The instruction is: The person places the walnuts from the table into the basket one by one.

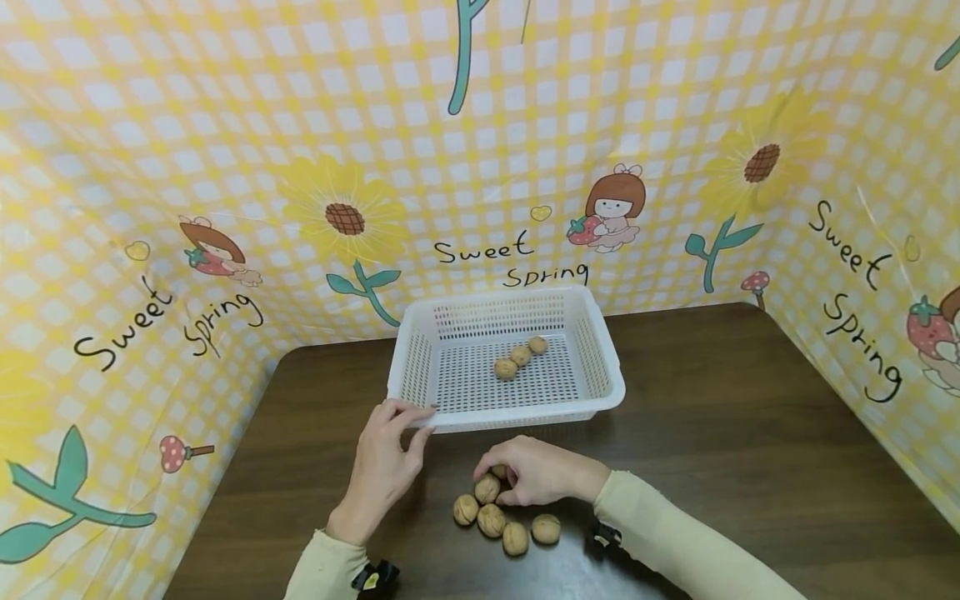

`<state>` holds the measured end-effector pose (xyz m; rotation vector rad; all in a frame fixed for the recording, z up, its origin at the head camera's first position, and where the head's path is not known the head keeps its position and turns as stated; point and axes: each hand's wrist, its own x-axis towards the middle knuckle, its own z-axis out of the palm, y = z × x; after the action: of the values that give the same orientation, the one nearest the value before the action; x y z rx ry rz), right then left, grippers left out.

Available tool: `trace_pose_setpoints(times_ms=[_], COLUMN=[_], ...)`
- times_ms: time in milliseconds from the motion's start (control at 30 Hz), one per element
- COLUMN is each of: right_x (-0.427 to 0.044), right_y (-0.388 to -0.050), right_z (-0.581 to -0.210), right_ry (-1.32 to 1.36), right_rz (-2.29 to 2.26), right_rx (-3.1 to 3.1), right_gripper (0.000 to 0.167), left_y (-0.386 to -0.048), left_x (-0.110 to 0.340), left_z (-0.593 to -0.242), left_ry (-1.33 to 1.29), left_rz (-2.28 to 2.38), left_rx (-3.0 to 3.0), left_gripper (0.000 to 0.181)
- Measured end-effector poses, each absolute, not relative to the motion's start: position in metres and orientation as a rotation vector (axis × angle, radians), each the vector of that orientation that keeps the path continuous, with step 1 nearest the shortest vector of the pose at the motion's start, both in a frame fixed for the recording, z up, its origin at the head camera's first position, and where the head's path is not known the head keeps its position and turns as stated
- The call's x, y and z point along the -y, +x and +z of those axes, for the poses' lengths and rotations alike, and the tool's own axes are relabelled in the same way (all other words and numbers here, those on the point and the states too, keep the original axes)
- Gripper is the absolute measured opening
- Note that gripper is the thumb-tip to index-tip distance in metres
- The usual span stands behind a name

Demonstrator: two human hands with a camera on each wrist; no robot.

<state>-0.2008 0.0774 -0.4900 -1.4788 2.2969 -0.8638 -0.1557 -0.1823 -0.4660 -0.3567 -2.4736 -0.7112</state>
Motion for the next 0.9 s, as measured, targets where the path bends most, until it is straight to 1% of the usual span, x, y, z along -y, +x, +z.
trace_pose_setpoints(times_ms=[233, 900], right_x=[-0.0764, -0.0750], right_y=[-0.2012, -0.2009], right_z=[-0.4925, -0.4880], right_ry=[-1.431, -1.443], right_rz=[-0.862, -0.869], right_rx=[-2.308, -2.307], right_gripper=[0.033, 0.032], left_y=[-0.1560, -0.1540], left_x=[0.1825, 0.1818], left_z=[-0.4659, -0.4641], left_ry=[-0.361, -0.343], left_rz=[-0.714, -0.728], left_rx=[2.473, 2.493], left_gripper=[0.022, 0.021])
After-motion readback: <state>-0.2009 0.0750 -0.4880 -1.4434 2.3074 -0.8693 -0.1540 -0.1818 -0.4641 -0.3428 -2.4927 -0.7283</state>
